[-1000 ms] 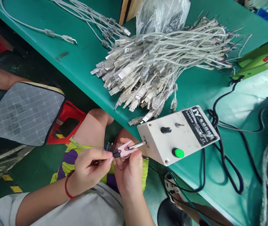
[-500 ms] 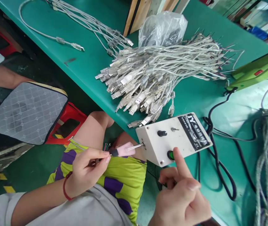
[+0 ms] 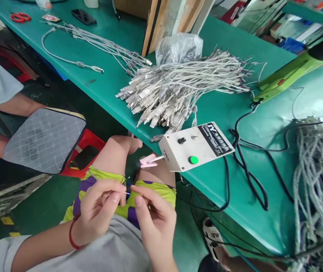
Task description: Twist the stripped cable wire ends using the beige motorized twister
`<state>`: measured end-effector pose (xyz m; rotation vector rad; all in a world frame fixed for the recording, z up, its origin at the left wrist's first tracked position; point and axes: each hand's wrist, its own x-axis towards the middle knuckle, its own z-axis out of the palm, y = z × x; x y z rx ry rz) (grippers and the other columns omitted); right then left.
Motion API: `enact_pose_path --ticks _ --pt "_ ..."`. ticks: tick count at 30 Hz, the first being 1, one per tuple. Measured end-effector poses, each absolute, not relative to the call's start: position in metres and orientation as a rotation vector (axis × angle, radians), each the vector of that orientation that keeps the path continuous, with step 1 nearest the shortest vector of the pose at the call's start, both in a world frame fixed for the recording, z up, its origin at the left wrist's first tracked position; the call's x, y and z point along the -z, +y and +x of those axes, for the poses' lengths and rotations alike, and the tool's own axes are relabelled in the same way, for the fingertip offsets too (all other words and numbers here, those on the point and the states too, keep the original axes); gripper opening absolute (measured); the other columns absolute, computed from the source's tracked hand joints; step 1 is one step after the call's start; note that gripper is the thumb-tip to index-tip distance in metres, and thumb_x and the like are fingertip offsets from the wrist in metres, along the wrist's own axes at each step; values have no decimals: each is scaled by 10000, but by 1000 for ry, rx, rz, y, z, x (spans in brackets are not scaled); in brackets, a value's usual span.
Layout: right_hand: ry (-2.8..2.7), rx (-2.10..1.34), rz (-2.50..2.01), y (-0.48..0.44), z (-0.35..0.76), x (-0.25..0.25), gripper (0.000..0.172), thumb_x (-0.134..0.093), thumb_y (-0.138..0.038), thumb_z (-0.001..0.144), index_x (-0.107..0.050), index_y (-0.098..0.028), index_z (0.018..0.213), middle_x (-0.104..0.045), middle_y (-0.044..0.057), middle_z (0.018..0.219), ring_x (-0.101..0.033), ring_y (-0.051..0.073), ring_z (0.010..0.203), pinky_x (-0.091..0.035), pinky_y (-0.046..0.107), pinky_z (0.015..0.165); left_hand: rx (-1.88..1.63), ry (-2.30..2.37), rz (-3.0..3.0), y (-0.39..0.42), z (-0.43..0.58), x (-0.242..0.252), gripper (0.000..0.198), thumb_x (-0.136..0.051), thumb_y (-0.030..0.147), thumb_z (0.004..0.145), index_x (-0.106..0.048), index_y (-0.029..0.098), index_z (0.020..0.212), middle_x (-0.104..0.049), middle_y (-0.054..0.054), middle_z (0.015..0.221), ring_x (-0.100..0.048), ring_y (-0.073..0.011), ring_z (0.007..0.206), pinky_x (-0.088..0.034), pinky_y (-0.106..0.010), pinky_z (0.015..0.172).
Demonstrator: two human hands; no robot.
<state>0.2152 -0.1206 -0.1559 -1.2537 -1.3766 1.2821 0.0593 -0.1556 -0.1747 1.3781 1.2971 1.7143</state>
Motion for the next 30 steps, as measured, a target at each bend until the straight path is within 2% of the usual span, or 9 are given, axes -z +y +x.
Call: enact_pose_path --ticks 4,7,10,14,17,23,27,30 --pt "-1116 -1727 -1123 -126 213 153 390 -947 -591 946 -952 -299 1205 -666 0 658 -560 156 607 -528 288 599 -1694 1205 1392 -170 71 167 232 -606 201 1182 -684 284 1385 -811 -37 1071 -757 -119 767 -630 -183 748" --pt "-1045 -1869 -952 -130 220 153 319 -959 -569 942 -946 -251 960 -676 12 630 -565 146 585 -529 280 587 -1675 1082 1331 -179 83 164 279 -565 223 1208 -603 306 1472 -778 -16 984 -726 -119 721 -627 -186 722" --pt "-981 -1882 -878 -136 227 151 324 -969 -510 948 -888 -231 805 -675 5 583 -534 124 529 -505 271 565 -1664 990 1299 -186 92 161 259 -543 226 1220 -555 322 1460 -704 27 845 -670 -124 670 -602 -198 690" --pt "-935 -1834 -861 -148 231 144 271 -978 -477 946 -894 -245 833 -638 -20 516 -517 123 474 -511 287 565 -1640 946 1315 -196 101 154 242 -528 245 1228 -532 338 1451 -655 37 811 -660 -139 681 -608 -220 688" --pt "-935 -1762 -856 -158 234 140 259 -976 -448 954 -889 -239 829 -664 -16 526 -517 115 455 -476 266 530 -1610 974 1306 -204 106 149 193 -508 283 1241 -533 353 1419 -646 38 797 -643 -147 671 -593 -225 659" --pt "-934 -1734 -801 -176 239 139 297 -945 -374 999 -845 -222 764 -701 -6 561 -576 109 511 -494 228 560 -1620 940 1230 -219 114 145 96 -534 316 1229 -555 365 1310 -565 49 723 -536 -154 569 -501 -234 534" --pt "-881 -1724 -741 -185 244 141 290 -926 -338 1016 -821 -221 773 -684 -20 548 -544 101 500 -485 225 560 -1596 887 1212 -222 120 144 92 -497 338 1241 -548 384 1303 -564 42 727 -550 -158 568 -449 -231 503" --pt "-864 -1750 -716 -184 246 138 299 -917 -346 1022 -808 -218 775 -657 -25 523 -509 107 474 -492 248 558 -1594 877 1203 -219 124 142 62 -485 370 1247 -537 350 1274 -556 42 698 -583 -157 562 -386 -226 484"
